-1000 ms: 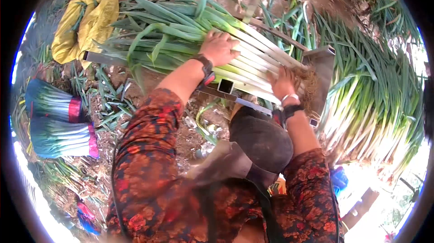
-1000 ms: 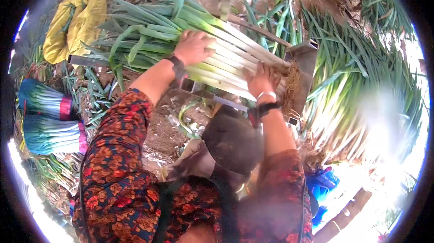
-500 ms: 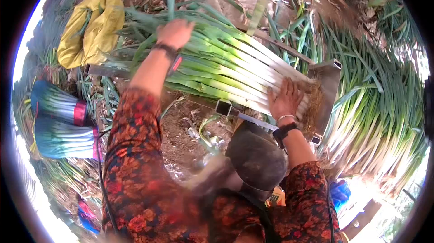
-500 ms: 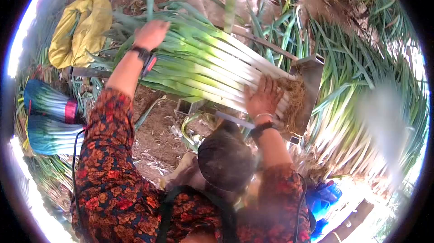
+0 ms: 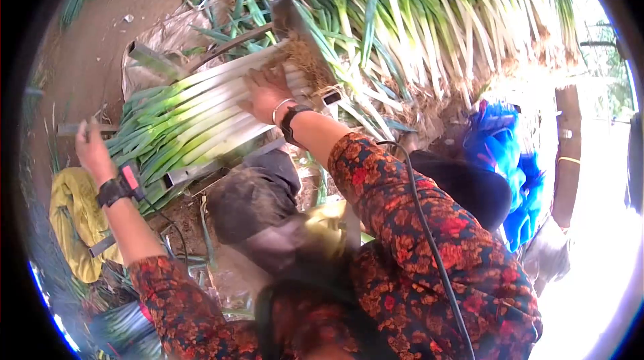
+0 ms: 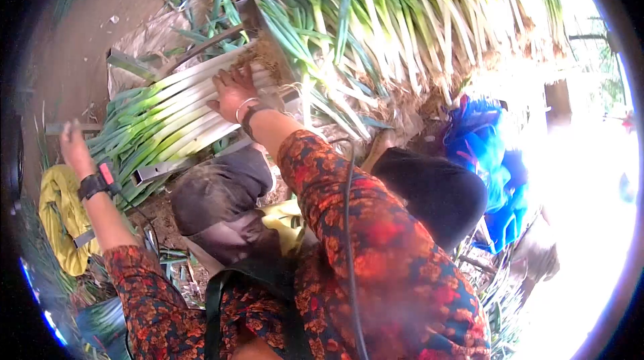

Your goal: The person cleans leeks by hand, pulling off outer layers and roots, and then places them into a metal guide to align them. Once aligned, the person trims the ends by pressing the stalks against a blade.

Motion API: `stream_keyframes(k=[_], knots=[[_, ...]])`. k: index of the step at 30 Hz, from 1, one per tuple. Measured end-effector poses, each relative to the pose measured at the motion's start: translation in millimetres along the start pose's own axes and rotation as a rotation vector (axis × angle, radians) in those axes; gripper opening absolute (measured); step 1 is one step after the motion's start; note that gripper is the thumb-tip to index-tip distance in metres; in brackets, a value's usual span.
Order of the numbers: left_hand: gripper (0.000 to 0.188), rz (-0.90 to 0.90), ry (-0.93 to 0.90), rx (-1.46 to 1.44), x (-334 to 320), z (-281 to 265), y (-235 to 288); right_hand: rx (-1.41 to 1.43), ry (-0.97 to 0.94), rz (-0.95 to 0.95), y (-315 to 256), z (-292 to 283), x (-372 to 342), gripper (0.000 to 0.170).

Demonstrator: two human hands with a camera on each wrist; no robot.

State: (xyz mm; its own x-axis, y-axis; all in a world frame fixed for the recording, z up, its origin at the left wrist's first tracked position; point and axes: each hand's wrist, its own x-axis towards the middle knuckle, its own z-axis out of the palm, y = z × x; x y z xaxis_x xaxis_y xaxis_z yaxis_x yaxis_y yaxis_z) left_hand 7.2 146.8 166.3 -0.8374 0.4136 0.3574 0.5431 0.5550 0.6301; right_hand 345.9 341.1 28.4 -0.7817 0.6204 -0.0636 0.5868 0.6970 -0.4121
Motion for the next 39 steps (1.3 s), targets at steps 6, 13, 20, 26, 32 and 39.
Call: stream_keyframes(k=[6, 13, 20, 26, 32, 39], knots=[[0.037, 0.04, -0.371, -1.178, -133.9, -18.0, 265.3, 0.232, 0.333, -0.336, 12.0, 9.5, -114.8, 0.031], [0.014, -0.406, -1.119, -1.057, -268.6, 102.2, 319.0, -0.084, -0.246, 0.64, 219.8, 67.3, -181.7, 0.02], [0.014, -0.367, -1.112, -0.923, -247.8, 118.6, 351.7, -0.035, 0.478, 1.144, 397.7, -41.0, -130.3, 0.085], [0.016, -0.446, -1.182, -0.807, -240.0, 121.7, 359.3, -0.239, 0.1, 1.191, 402.0, -34.7, -101.4, 0.066], [0.014, -0.395, -1.121, -0.858, -237.6, 123.3, 353.4, 0.215, -0.035, 1.108, 385.1, -56.6, -97.4, 0.033], [0.02, -0.443, -1.214, -0.954, -252.9, 152.0, 349.2, 1.757, 0.054, 0.613, 202.9, -151.2, -125.2, 0.024]])
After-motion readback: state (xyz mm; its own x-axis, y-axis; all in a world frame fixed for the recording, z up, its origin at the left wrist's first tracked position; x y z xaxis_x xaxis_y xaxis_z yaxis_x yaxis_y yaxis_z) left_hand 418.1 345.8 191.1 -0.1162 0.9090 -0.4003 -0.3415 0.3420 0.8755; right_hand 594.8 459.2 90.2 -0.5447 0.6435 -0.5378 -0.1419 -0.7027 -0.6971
